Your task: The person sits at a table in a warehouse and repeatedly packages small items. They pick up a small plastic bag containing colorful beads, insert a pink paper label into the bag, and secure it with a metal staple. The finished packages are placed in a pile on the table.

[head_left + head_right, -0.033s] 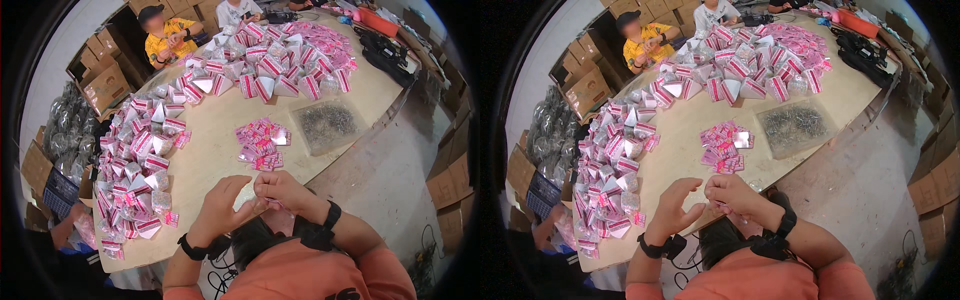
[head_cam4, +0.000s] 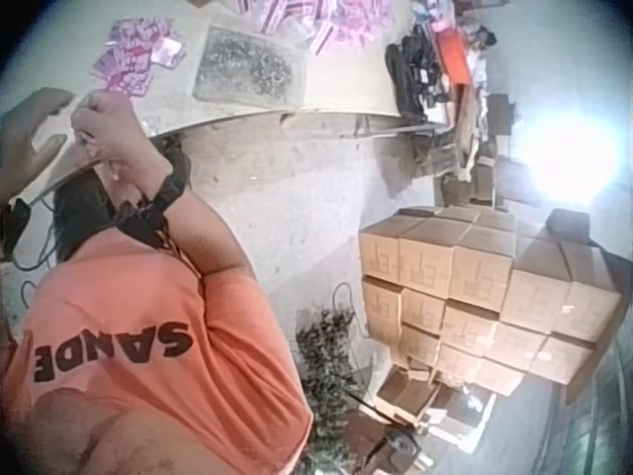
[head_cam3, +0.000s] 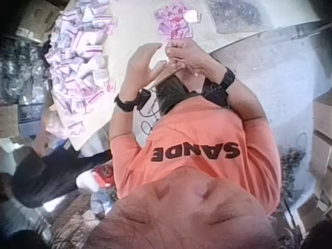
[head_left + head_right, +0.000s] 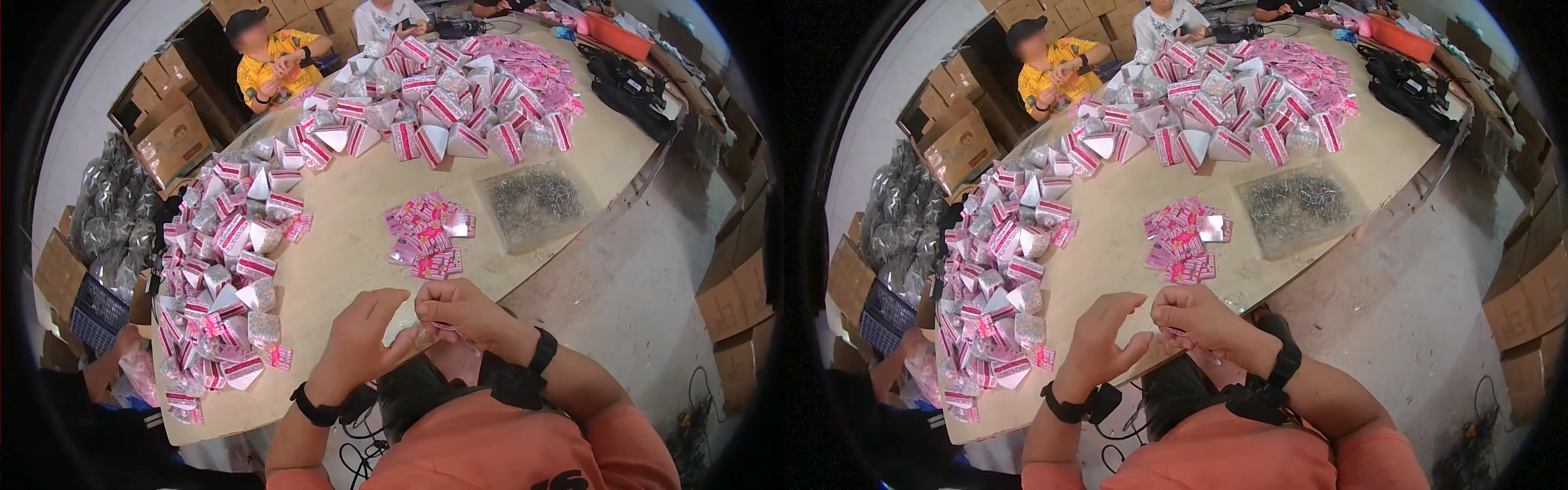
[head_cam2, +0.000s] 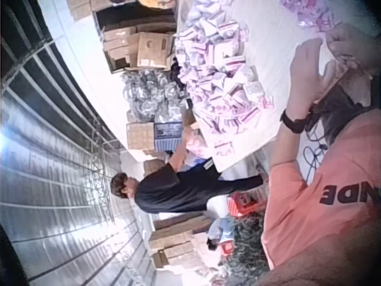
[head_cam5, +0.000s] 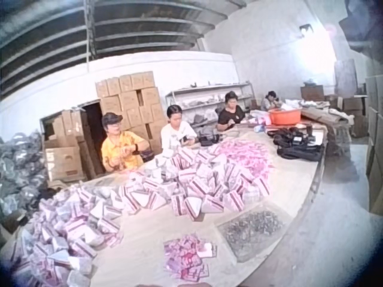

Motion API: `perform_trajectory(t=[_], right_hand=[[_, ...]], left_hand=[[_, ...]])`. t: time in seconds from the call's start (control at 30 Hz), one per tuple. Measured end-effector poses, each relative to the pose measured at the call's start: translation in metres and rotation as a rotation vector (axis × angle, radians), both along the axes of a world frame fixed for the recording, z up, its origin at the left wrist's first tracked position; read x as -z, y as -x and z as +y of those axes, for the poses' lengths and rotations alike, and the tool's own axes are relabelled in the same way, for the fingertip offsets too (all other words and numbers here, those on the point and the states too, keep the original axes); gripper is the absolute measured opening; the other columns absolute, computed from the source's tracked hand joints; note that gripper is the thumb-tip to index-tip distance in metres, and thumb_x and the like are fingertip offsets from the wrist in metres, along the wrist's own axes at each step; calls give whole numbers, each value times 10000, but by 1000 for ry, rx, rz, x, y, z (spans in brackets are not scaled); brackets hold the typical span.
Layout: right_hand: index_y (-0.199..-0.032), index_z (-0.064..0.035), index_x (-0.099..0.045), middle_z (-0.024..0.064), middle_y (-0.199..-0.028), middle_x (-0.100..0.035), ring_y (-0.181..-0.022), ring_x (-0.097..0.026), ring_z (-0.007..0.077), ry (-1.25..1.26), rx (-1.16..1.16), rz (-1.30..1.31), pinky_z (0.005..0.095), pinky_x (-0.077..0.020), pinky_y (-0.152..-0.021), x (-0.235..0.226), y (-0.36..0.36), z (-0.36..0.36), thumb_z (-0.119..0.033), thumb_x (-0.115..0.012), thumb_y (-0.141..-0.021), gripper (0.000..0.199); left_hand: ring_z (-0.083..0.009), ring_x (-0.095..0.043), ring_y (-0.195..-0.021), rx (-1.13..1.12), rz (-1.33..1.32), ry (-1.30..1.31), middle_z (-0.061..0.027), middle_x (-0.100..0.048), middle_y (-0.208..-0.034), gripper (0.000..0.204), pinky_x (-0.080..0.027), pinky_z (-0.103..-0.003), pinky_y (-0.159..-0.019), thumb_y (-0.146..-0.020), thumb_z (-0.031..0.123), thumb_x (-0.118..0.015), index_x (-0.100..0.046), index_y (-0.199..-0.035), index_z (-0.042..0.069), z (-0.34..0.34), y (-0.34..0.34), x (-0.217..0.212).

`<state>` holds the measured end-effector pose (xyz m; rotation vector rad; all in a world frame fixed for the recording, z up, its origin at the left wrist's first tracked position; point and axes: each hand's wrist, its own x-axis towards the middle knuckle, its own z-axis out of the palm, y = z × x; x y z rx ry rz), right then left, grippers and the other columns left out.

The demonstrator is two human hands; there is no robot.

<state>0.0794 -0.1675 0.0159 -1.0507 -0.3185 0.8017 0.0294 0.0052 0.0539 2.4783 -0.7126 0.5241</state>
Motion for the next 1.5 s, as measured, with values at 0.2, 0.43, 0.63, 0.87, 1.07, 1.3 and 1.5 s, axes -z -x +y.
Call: perform_trajectory(t=[0.2, 0.43, 0.63, 0.87, 1.07, 1.3, 1.5], right_hand=[[-786, -38, -515, 29, -612, -525, -421, -398, 44, 34, -51, -3, 163, -305, -389, 5, 0, 1, -117, -532, -848, 102], [-871, -25, -488, 25, -672, -527, -544, -457, 61, 21, 0, -99, 200, -365, -483, 1, 7, 11, -25, -535, -813, 74], [-869, -23, -517, 54, -653, -518, -575, -509, 140, 426, 198, -789, 272, -407, -517, -24, 18, 6, -26, -554, -780, 97], [-884, -42, -560, 119, -761, -582, -693, -570, 314, 616, 324, -1310, 347, -454, -579, -13, 21, 11, -70, -581, -762, 127], [-852, -27, -560, 110, -731, -580, -589, -570, 233, 428, 408, -1217, 310, -443, -517, -4, 8, 16, -86, -572, -778, 95], [-859, 2, -578, 21, -615, -530, -504, -472, 55, 284, 297, -141, 193, -361, -430, 15, -25, -1, -45, -549, -809, 74], [-931, 27, -517, 65, -551, -478, -383, -354, 81, 91, 145, 203, 218, -291, -352, 38, -47, -17, -33, -456, -839, 125]], left_hand=[[-265, -550, -653, -2, -80, -262, -78, -562, -722, 145, -437, -354, -538, -709, 83, -638, -550, -818, 44, 4, 10, 2], [-202, -495, -540, -24, 153, 124, -95, -510, -617, 106, -398, -316, -500, -776, 95, -590, -535, -719, 25, 4, 4, 16], [-66, -424, -536, -33, 762, 596, 18, -464, -584, 139, -340, -229, -488, -853, 135, -521, -560, -782, 21, 8, 0, 12], [-25, -359, -530, -28, 869, 730, 51, -430, -587, 198, -296, -191, -469, -892, 168, -470, -529, -759, 34, 11, 0, 18], [-30, -405, -535, -26, 811, 711, 53, -442, -586, 170, -332, -179, -494, -869, 150, -488, -547, -765, 31, 17, -8, 5], [-39, -440, -491, -226, 397, 577, 24, -495, -589, 115, -348, -190, -443, -835, 126, -532, -562, -776, 32, 82, -103, -93], [-275, -603, -706, -647, 73, 32, -135, -604, -721, 199, -475, -376, -647, -729, 100, -565, -570, -911, 22, 176, -233, -80]])
